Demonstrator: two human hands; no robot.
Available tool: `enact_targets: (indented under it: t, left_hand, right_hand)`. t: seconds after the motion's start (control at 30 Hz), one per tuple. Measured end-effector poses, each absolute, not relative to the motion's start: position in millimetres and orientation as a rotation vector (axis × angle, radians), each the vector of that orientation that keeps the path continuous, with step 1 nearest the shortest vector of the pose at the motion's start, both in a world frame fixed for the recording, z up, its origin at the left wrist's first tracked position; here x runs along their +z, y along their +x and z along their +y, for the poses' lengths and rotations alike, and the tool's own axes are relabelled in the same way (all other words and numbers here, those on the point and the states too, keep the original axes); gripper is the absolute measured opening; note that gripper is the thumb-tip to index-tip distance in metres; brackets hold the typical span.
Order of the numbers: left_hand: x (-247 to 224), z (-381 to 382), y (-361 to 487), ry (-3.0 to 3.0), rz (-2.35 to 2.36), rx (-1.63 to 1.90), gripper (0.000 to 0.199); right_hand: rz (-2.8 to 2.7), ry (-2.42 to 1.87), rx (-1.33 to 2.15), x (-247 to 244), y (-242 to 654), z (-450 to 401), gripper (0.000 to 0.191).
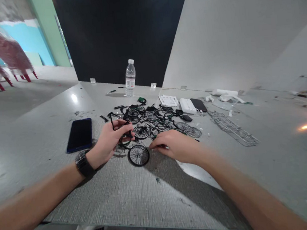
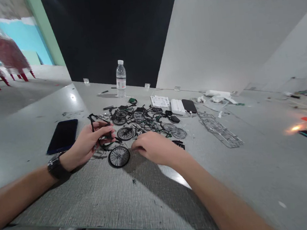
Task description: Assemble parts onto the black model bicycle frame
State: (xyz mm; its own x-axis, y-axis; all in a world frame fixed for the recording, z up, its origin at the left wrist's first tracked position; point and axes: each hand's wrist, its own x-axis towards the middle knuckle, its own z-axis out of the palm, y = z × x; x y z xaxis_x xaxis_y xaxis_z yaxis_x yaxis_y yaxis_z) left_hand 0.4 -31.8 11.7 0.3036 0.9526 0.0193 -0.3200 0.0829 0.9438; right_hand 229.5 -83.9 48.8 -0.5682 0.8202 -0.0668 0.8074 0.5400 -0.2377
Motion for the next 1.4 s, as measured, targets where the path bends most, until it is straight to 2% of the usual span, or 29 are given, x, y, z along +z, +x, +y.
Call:
enact_targets:
  t: [0.43, 1.1, 1.4]
  left_hand:
    - [13.4, -32.8, 1.2, 1.081, 0.787, 1.107, 0.028]
    - [16.0, -35.3, 2.2, 1.060, 0.814, 1.098, 0.026]
    - [11.5, -32.7, 1.5, 1.148, 0.781, 1.098, 0.027]
  right_hand:
    - [-2.752, -1.457, 0.317, 46.5, 224.6, -87.1, 0.029]
    - [-2.752, -1.515, 0.259, 47.8, 227.6, -87.3, 0.048]
    - [-2.566, -1.507, 0.229, 44.1, 228.9, -83.2, 0.034]
